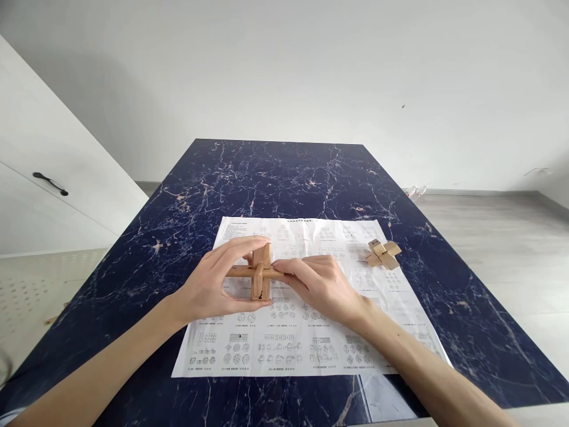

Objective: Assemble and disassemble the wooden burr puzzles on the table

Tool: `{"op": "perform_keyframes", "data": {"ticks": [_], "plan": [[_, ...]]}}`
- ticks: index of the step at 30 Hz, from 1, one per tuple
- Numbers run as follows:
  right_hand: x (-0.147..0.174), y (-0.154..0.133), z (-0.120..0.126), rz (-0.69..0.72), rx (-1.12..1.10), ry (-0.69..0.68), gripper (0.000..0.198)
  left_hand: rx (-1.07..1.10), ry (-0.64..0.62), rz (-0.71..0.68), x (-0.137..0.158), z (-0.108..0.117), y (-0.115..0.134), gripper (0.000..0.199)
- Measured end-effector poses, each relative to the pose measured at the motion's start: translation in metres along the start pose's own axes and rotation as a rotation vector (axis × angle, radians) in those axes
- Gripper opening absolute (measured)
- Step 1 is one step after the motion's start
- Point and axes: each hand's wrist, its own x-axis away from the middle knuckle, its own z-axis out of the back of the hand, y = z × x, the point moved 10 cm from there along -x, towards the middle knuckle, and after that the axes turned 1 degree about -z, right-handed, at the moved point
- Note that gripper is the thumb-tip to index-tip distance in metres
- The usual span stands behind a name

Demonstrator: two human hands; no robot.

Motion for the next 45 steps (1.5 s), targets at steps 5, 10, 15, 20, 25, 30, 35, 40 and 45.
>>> {"op": "perform_keyframes", "data": {"ticks": [5,10,15,20,25,30,35,40,45], "plan": [[0.000,0.001,-0.001,-0.015,0.010,-0.017,0.011,-0.006,-0.005,0.045,0.000,0.002,-0.006,0.097],[0.000,0.007,0.001,-0.043,-0.020,0.004,0.010,0.021,-0.027,0.100,-0.002,0.003,-0.012,0.096],[0.001,0.010,0.004,-0.063,-0.041,0.029,0.011,0.030,0.004,0.120,-0.002,0.007,-0.014,0.096],[0.004,0.013,0.000,-0.092,-0.064,0.004,0.014,0.016,-0.019,0.155,-0.002,0.005,-0.016,0.097],[0.001,0.004,0.003,-0.033,-0.034,0.019,0.018,-0.023,-0.007,0.099,-0.003,0.007,-0.012,0.098],[0.000,-0.018,0.015,0.107,0.032,0.066,0.043,-0.110,0.127,-0.132,-0.003,0.019,0.009,0.089],[0.004,-0.022,0.017,0.150,0.096,0.053,0.050,-0.185,0.169,-0.215,-0.004,0.022,0.017,0.090],[0.002,-0.019,0.015,0.129,0.068,0.067,0.044,-0.175,0.163,-0.202,-0.005,0.023,0.016,0.091],[-0.006,-0.018,0.017,0.086,0.019,0.108,0.028,-0.173,0.159,-0.174,-0.005,0.022,0.015,0.089]]}}
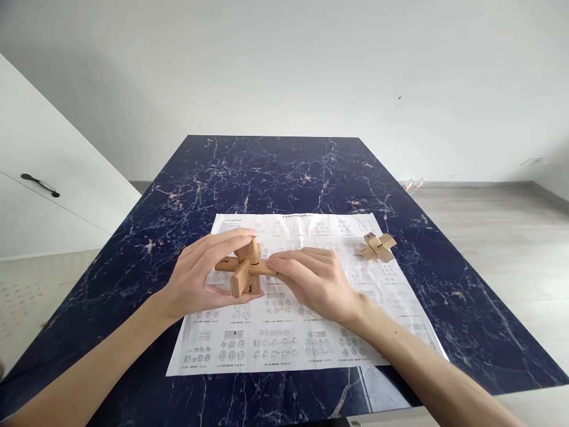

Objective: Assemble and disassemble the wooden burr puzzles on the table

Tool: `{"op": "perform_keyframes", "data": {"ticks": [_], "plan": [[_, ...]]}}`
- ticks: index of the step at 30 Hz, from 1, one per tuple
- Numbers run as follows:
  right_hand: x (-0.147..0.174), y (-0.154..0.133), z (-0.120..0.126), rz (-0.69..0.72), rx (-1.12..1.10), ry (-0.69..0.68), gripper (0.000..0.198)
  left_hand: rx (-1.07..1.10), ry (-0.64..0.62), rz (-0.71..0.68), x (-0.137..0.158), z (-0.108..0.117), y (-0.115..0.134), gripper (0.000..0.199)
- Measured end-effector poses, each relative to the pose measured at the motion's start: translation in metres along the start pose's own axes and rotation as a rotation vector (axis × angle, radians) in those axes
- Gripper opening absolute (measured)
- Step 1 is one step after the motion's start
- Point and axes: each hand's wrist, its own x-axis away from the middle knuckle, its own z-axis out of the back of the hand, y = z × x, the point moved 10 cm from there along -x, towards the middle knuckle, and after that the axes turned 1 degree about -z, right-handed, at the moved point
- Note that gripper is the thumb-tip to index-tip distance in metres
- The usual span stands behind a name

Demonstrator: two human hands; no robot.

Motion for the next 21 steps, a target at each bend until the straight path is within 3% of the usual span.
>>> {"op": "perform_keyframes", "data": {"ticks": [11,18,21], "plan": [[0.003,0.010,-0.010,-0.056,-0.045,-0.090,0.016,0.077,-0.126,0.200,0.009,-0.015,-0.018,0.100],[0.006,0.023,-0.013,-0.177,-0.084,-0.100,0.003,0.147,-0.110,0.169,0.008,-0.018,-0.012,0.063],[0.006,0.024,-0.014,-0.186,-0.083,-0.103,0.002,0.184,-0.130,0.191,0.008,-0.020,-0.012,0.061]]}}
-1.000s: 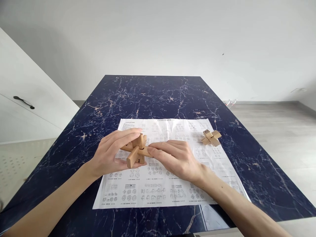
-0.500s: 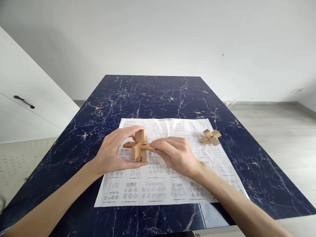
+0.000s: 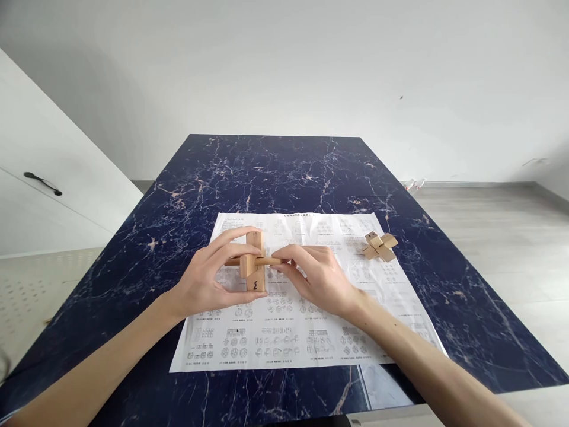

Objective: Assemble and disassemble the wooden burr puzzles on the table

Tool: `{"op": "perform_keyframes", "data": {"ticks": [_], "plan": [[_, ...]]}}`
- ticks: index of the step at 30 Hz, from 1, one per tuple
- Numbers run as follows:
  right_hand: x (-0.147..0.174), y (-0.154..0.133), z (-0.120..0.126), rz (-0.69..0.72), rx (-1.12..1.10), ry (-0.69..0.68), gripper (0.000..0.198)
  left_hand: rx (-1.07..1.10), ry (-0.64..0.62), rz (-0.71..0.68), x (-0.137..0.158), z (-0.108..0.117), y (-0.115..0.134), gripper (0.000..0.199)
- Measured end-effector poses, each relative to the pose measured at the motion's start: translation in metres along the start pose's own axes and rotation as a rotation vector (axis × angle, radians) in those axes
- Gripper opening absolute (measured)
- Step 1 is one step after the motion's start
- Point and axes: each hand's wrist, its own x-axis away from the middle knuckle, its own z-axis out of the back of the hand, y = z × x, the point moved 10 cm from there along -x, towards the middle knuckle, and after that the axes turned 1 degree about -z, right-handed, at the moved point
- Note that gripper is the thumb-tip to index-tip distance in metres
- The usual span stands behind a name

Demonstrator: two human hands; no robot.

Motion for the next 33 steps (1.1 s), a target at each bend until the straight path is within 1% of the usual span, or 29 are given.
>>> {"op": "perform_keyframes", "data": {"ticks": [9,14,20,24,30,33], "plan": [[-0.001,0.005,0.000,-0.023,-0.031,-0.021,0.005,0.092,-0.013,0.066,0.000,-0.003,-0.007,0.063],[0.001,0.006,-0.001,-0.060,0.005,0.008,0.002,0.203,-0.001,0.152,0.001,-0.004,-0.016,0.082],[0.003,0.008,-0.001,-0.110,0.024,0.038,0.004,0.191,-0.022,0.215,0.002,-0.006,-0.018,0.092],[0.003,0.008,0.000,-0.120,0.028,0.037,0.003,0.167,-0.026,0.231,0.001,-0.004,-0.018,0.095],[0.002,0.005,0.001,-0.117,0.018,0.046,0.005,0.201,-0.043,0.253,0.000,-0.007,-0.019,0.093],[0.001,0.010,0.003,-0.164,-0.036,0.060,0.004,0.244,-0.023,0.290,0.001,-0.008,-0.021,0.090]]}}
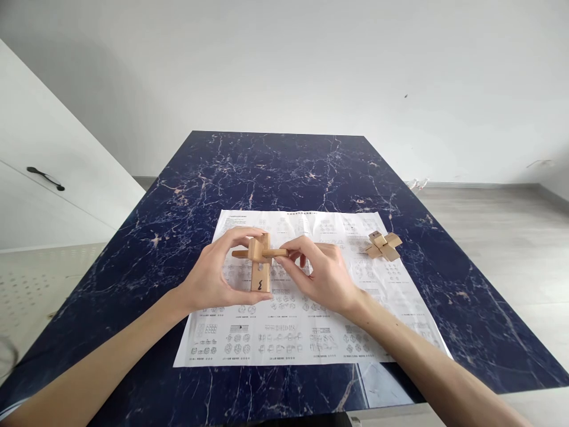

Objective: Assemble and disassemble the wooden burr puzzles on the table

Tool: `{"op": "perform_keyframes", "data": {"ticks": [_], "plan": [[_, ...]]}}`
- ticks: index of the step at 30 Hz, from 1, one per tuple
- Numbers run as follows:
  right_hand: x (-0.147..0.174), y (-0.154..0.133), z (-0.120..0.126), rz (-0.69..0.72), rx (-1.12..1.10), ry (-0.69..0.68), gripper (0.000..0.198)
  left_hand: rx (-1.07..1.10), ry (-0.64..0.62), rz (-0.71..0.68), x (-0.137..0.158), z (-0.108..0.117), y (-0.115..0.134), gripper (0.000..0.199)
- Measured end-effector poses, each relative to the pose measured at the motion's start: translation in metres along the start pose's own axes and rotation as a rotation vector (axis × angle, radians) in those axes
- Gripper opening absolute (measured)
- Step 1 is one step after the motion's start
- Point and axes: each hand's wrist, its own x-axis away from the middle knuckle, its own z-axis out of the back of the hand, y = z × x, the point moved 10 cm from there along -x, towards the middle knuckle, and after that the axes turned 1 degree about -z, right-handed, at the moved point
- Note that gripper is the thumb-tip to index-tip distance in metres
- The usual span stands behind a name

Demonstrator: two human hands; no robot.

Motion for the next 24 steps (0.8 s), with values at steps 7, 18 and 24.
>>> {"op": "perform_keyframes", "data": {"ticks": [7,18,24], "plan": [[-0.001,0.022,-0.008,-0.202,-0.180,-0.083,0.021,0.151,0.069,0.081,0.000,0.004,-0.009,0.088],[0.006,0.014,-0.035,-0.154,-0.205,-0.225,0.019,0.189,0.068,0.044,-0.001,0.002,-0.005,0.092],[0.006,0.015,-0.030,-0.159,-0.102,-0.195,0.011,0.178,0.043,0.060,-0.002,0.000,-0.002,0.090]]}}
